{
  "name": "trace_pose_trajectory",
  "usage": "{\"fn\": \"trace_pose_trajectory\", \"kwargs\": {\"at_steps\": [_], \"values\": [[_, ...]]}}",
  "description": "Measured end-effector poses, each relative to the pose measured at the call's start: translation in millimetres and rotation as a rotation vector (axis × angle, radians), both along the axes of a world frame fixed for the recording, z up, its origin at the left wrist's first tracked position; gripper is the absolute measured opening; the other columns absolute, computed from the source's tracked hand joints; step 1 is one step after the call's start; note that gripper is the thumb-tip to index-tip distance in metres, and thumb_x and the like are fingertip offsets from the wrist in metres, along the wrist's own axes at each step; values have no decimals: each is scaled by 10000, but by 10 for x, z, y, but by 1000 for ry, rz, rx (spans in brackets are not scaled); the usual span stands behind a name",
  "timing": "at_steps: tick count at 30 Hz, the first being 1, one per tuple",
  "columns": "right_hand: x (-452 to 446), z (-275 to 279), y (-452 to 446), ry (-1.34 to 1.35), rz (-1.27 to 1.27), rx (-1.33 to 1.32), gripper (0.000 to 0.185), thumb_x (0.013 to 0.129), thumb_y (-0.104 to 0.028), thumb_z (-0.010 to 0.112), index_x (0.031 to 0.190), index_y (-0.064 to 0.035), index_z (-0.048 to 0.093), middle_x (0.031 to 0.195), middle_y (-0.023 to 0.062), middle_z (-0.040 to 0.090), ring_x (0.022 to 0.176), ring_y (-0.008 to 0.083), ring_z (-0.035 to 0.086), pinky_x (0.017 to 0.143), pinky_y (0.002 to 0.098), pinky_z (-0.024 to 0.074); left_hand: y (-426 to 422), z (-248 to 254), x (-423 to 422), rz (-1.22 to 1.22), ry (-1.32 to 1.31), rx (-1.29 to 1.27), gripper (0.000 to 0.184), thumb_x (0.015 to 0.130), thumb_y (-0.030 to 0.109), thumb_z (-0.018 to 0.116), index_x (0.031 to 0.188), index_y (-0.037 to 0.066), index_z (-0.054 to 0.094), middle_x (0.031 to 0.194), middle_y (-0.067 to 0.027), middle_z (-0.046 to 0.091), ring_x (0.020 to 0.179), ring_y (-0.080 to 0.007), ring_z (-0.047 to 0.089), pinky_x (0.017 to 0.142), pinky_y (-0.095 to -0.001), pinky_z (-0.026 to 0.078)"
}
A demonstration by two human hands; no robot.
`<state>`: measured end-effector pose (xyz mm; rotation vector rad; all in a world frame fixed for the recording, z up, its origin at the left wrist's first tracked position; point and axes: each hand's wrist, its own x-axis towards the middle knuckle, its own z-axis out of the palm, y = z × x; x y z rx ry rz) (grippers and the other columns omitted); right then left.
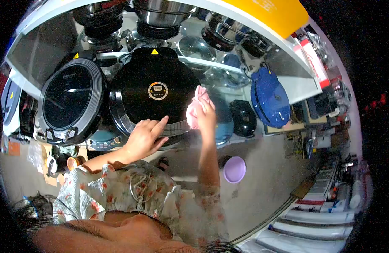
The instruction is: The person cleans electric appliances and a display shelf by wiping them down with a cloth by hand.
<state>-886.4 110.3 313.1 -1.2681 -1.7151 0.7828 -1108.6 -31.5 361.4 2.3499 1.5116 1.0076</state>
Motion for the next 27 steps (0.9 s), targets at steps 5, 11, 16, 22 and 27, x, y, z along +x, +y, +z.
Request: {"fn": "trace_pose_trajectory", "kwargs": {"at_steps": [5, 11, 16, 22, 27], "values": [[-184, 132, -471, -18, -30, 121, 306, 823, -120, 575, 1087, 19, 642, 1221, 219, 551, 1130, 325, 548, 971, 397, 418, -13, 135, -276, -95, -296, -110, 772, 766, 131, 696, 1403, -32, 291, 1132, -227, 531, 1039, -378, 516, 924, -421, 421], [-944, 639, -1316, -648, -30, 426, 265, 741, -155, 653, 994, -83, 681, 1255, 119, 525, 1175, 332, 453, 1005, 464, 325, -167, -271, -813, 164, -570, -46, 638, 835, 102, 612, 1393, -14, 325, 1327, -197, 447, 1226, -297, 454, 1028, -379, 354], [-1922, 406, -1547, -801, 37, 501, 319, 771, -243, 630, 1031, -60, 654, 1260, 96, 519, 1142, 318, 451, 896, 476, 347, -361, -321, -999, 193, -947, -117, 538, 933, 110, 482, 1426, 19, 289, 1423, -156, 396, 1327, -238, 357, 1096, -364, 226], [-1893, 161, -1508, -773, 123, 721, 262, 744, -221, 625, 962, -79, 657, 1275, 64, 534, 1148, 277, 479, 888, 446, 359, -457, -208, -1054, 210, -811, -29, 452, 945, 148, 462, 1368, 6, 389, 1370, -140, 453, 1284, -228, 405, 1072, -347, 267], [-987, 182, -1517, -590, 48, 769, 350, 723, -219, 666, 1073, -222, 646, 1233, 16, 541, 1140, 244, 487, 945, 484, 348, -499, -153, -1012, 230, -596, 53, 359, 913, 110, 500, 1252, -9, 509, 1263, -147, 535, 1200, -247, 485, 1023, -342, 335]]}}
